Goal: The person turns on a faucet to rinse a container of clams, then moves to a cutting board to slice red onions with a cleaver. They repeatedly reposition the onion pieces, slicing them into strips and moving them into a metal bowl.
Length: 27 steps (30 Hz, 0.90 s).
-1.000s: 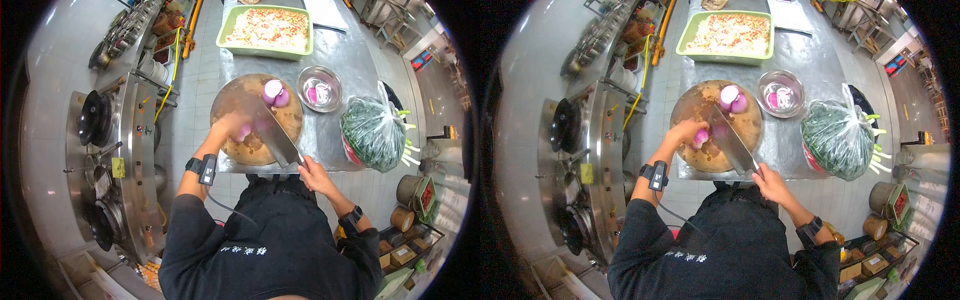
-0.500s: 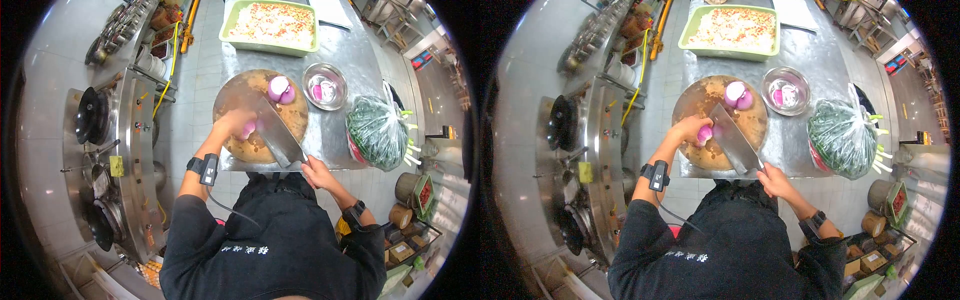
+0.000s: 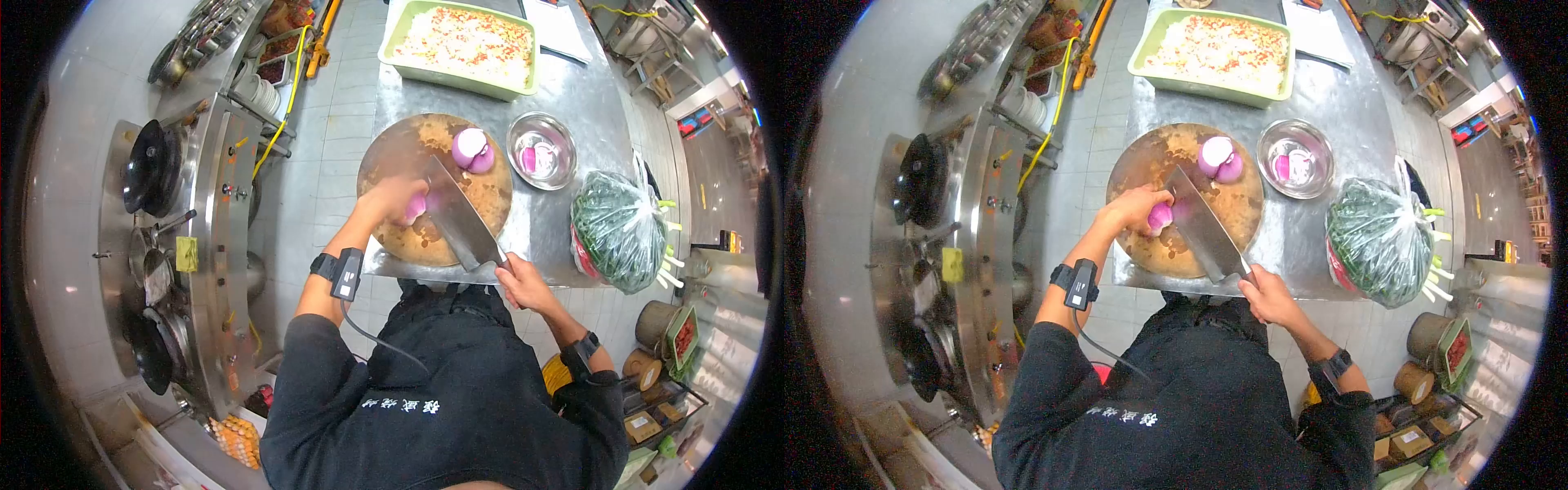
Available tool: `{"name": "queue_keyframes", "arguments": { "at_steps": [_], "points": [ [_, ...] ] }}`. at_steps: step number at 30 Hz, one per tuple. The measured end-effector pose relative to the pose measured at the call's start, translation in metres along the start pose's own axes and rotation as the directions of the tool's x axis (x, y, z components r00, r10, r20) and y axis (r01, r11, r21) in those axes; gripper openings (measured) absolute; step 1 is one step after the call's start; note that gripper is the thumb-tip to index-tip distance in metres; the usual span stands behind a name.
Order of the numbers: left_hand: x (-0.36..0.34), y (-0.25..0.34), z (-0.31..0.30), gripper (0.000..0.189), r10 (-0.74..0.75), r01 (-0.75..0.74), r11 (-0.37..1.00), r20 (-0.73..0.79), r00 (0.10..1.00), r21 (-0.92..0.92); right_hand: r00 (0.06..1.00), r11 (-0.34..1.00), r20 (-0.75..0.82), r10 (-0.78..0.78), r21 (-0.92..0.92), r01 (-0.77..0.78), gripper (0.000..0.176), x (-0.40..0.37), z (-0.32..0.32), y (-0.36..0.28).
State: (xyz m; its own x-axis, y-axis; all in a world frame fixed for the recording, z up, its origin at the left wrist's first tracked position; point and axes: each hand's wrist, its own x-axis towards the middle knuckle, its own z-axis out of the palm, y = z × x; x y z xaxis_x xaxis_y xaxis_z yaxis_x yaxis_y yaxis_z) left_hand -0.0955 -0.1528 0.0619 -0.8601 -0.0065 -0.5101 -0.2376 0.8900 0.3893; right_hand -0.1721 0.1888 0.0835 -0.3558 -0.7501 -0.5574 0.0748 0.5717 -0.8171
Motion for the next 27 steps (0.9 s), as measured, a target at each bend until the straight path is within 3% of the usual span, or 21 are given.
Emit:
{"name": "queue_keyframes", "arguments": {
  "at_steps": [8, 14, 17, 27],
  "points": [
    [-0.011, 0.003, 0.001, 0.072, 0.019, -0.021, 0.999, -0.077, 0.997, -0.027, 0.998, 0.996, 0.023, 0.067, 0.051, -0.068, 0.015, 0.007, 0.014, 0.007],
    [-0.015, 0.002, 0.003, 0.07, -0.006, 0.001, 0.999, -0.108, 0.994, -0.054, 1.0, 0.999, 0.004, 0.031, 0.041, -0.031, 0.016, -0.02, -0.011, -0.017],
    [-0.016, 0.002, 0.005, 0.07, -0.025, 0.018, 0.998, -0.113, 0.993, -0.068, 0.998, 0.999, -0.033, -0.051, -0.01, 0.051, 0.017, -0.008, 0.008, -0.001],
    [-0.02, 0.0, 0.007, 0.071, -0.034, 0.021, 0.995, -0.141, 0.989, -0.099, 1.0, 1.0, -0.019, 0.009, 0.01, -0.009, 0.018, -0.019, 0.001, -0.015]
  ]
}}
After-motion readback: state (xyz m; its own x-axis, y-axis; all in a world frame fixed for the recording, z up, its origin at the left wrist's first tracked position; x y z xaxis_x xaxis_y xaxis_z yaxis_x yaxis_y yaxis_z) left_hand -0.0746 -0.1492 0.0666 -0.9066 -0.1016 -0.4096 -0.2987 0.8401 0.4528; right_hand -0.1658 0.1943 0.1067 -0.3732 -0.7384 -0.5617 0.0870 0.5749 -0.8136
